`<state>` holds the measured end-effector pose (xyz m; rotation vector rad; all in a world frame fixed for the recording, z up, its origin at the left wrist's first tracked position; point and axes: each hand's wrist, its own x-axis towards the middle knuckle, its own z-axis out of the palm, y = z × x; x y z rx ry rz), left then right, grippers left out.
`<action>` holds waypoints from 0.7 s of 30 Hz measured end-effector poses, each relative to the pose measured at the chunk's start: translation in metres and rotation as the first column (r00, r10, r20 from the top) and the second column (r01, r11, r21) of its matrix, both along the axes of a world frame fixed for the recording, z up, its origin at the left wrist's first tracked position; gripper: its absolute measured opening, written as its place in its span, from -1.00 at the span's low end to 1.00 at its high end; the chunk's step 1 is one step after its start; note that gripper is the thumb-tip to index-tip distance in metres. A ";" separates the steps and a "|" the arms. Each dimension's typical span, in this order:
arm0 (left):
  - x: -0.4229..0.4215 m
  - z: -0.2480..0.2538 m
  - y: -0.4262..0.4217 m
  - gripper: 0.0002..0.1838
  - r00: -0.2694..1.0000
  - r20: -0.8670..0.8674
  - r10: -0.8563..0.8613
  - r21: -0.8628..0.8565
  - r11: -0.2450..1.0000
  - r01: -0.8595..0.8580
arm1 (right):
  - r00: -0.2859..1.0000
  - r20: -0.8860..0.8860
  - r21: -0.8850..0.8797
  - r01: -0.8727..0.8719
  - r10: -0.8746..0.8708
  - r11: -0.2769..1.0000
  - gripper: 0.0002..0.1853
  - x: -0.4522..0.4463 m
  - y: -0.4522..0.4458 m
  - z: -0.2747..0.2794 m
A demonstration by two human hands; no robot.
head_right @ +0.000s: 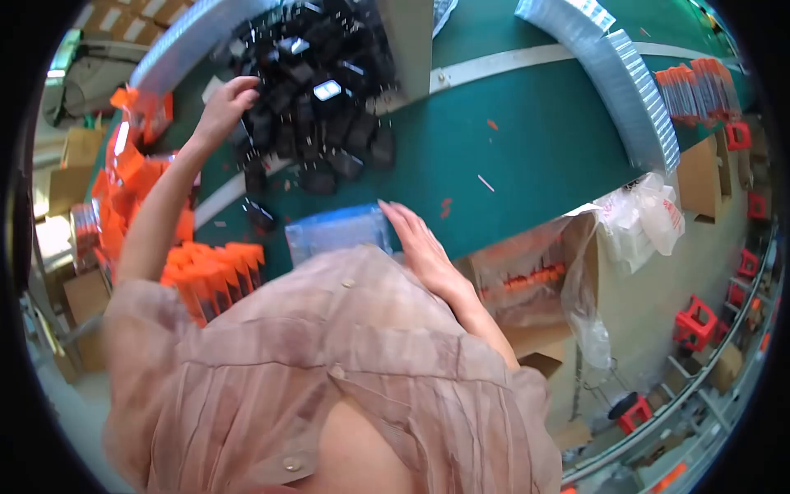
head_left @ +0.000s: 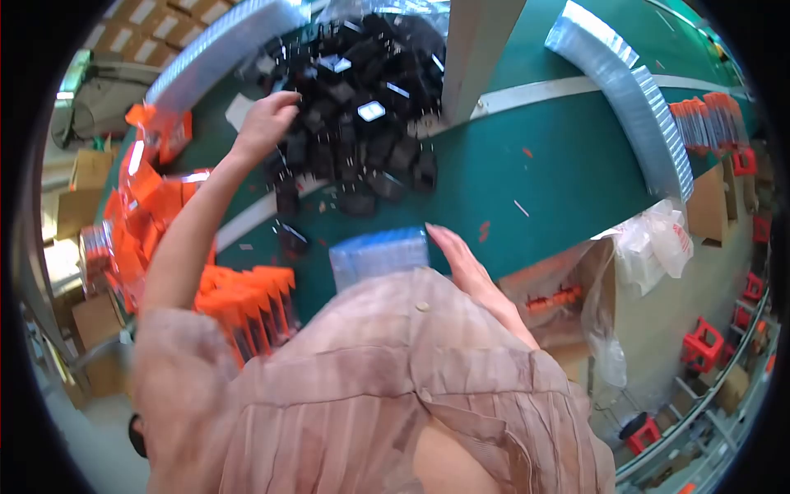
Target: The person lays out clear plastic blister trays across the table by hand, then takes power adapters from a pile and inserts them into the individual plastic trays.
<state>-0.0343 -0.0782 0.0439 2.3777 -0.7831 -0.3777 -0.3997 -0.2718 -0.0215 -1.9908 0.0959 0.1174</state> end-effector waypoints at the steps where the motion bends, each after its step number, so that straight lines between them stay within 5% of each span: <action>1: -0.061 0.046 -0.017 -0.68 0.977 0.012 -0.211 0.063 0.976 0.210 | 0.999 -0.018 -0.018 -0.050 0.050 0.999 -0.14 0.005 -0.004 0.004; 2: -0.111 0.066 -0.019 -0.62 0.947 0.017 -0.320 0.081 0.945 0.318 | 0.995 -0.050 0.021 -0.084 0.085 0.996 -0.14 0.009 -0.008 0.014; 4: -0.187 0.082 -0.004 -0.19 0.829 0.071 -0.555 0.136 0.828 0.543 | 0.985 -0.087 0.103 -0.137 0.146 0.985 -0.15 0.018 -0.015 0.029; 5: -0.214 0.078 -0.001 -0.04 0.823 0.005 -0.569 0.286 0.789 0.544 | 0.987 -0.092 0.134 -0.118 0.131 0.984 -0.16 0.020 -0.017 0.024; 6: -0.233 0.063 0.003 0.03 0.841 0.012 -0.541 0.420 0.766 0.487 | 0.989 -0.097 0.166 -0.097 0.115 0.981 -0.18 0.021 -0.017 0.014; 11: -0.243 0.009 -0.027 0.14 0.935 0.245 -0.256 0.309 0.935 0.175 | 0.983 0.185 0.140 -0.012 -0.015 0.990 -0.66 0.028 -0.005 -0.011; 12: -0.232 0.008 -0.033 0.12 0.954 0.189 -0.233 0.327 0.931 0.163 | 0.976 0.183 0.165 0.084 -0.114 0.983 -0.90 0.031 -0.006 0.002; 16: -0.204 0.033 -0.059 0.09 0.944 -0.329 -0.015 0.338 0.932 0.133 | 0.915 0.350 0.132 0.163 -0.200 0.978 -0.92 0.029 -0.027 0.022; 19: -0.202 0.034 -0.074 0.11 0.862 -0.505 -0.057 0.243 0.948 0.205 | 0.991 -0.028 0.423 0.129 -0.129 0.897 -0.88 0.018 -0.040 0.039; 21: -0.201 0.024 -0.084 0.11 0.793 -0.601 -0.098 0.183 0.949 0.256 | 0.995 -0.053 0.550 0.102 -0.087 0.829 -0.83 0.010 -0.053 0.033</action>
